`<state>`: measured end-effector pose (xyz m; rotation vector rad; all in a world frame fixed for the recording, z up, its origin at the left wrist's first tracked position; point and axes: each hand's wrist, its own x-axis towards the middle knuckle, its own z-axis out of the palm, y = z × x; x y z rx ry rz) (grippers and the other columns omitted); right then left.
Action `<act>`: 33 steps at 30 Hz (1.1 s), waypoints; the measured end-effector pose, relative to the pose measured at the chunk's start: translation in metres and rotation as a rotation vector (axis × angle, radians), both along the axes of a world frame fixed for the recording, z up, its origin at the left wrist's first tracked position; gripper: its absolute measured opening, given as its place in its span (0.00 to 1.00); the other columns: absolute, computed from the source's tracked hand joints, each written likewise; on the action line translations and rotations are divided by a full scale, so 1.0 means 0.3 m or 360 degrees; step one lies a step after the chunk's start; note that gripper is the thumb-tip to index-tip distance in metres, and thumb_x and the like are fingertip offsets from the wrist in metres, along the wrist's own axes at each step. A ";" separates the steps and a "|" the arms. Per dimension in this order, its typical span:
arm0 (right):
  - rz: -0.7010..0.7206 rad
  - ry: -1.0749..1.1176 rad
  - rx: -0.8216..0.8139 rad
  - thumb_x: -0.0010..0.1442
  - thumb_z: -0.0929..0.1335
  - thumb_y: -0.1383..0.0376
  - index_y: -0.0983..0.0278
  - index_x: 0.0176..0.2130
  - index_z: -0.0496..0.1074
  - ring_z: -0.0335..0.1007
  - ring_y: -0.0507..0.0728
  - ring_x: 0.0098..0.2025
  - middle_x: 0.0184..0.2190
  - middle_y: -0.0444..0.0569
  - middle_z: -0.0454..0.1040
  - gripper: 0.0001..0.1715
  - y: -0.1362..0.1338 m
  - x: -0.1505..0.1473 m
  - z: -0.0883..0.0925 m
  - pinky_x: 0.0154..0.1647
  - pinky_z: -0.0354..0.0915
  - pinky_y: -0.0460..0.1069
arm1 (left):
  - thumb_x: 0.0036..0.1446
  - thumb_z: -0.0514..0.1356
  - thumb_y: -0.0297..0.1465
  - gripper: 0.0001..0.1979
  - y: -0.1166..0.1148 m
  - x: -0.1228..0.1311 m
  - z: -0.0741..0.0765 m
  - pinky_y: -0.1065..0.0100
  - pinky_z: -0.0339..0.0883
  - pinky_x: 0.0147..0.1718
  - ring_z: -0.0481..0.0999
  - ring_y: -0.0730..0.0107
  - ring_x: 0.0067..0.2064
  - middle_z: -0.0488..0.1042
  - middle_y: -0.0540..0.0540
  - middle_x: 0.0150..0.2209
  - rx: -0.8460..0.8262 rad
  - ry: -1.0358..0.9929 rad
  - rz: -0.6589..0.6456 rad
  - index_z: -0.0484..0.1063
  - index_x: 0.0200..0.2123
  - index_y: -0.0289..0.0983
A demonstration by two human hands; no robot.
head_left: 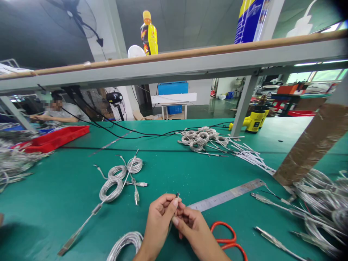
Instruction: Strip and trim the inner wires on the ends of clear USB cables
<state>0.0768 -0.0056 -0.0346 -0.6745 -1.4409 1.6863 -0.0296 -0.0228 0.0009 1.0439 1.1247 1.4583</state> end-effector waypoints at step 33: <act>-0.0207 0.0437 -0.0116 0.46 0.71 0.63 0.64 0.23 0.72 0.53 0.44 0.18 0.20 0.40 0.64 0.07 -0.006 0.035 0.139 0.18 0.49 0.41 | 0.50 0.56 0.34 0.12 -0.089 0.061 0.045 0.75 0.55 0.18 0.59 0.78 0.15 0.63 0.54 0.11 0.0278 0.0368 0.0268 0.65 0.18 0.36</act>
